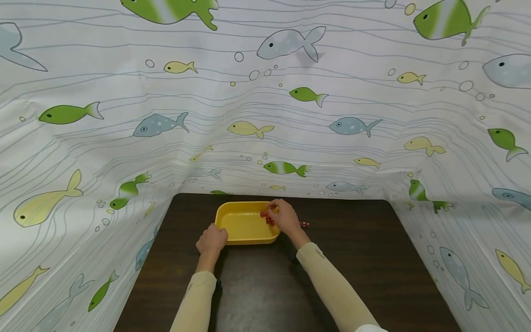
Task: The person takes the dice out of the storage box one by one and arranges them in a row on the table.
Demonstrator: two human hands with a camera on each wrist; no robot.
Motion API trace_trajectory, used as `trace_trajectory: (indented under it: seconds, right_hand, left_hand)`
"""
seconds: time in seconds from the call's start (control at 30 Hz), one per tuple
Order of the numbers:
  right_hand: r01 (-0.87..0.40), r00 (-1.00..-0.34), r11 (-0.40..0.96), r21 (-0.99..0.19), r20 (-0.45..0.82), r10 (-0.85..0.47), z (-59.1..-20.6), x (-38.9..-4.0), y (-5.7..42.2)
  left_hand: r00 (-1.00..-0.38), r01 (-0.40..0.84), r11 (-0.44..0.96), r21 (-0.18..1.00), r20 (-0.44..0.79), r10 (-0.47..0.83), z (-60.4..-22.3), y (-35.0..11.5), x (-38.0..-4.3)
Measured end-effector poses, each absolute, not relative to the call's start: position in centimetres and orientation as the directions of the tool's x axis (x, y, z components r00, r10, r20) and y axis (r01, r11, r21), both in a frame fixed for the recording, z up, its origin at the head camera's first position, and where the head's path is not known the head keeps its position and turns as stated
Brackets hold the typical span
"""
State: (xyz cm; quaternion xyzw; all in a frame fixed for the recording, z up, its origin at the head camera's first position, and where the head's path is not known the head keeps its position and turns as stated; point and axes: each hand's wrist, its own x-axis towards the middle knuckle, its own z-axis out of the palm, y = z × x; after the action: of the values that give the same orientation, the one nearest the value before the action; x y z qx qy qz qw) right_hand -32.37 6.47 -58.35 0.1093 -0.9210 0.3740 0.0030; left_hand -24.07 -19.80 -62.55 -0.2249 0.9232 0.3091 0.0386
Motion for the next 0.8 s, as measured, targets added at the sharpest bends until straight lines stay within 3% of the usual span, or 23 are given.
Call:
trace_trajectory:
  seconds: [0.8]
  right_hand:
    - [-0.152,-0.985,0.656,-0.739,0.171,-0.036,-58.8,-32.7,14.2]
  left_hand:
    - [-0.895,-0.441,0.707,0.553,-0.215,-0.39,-62.2,-19.7,-24.0]
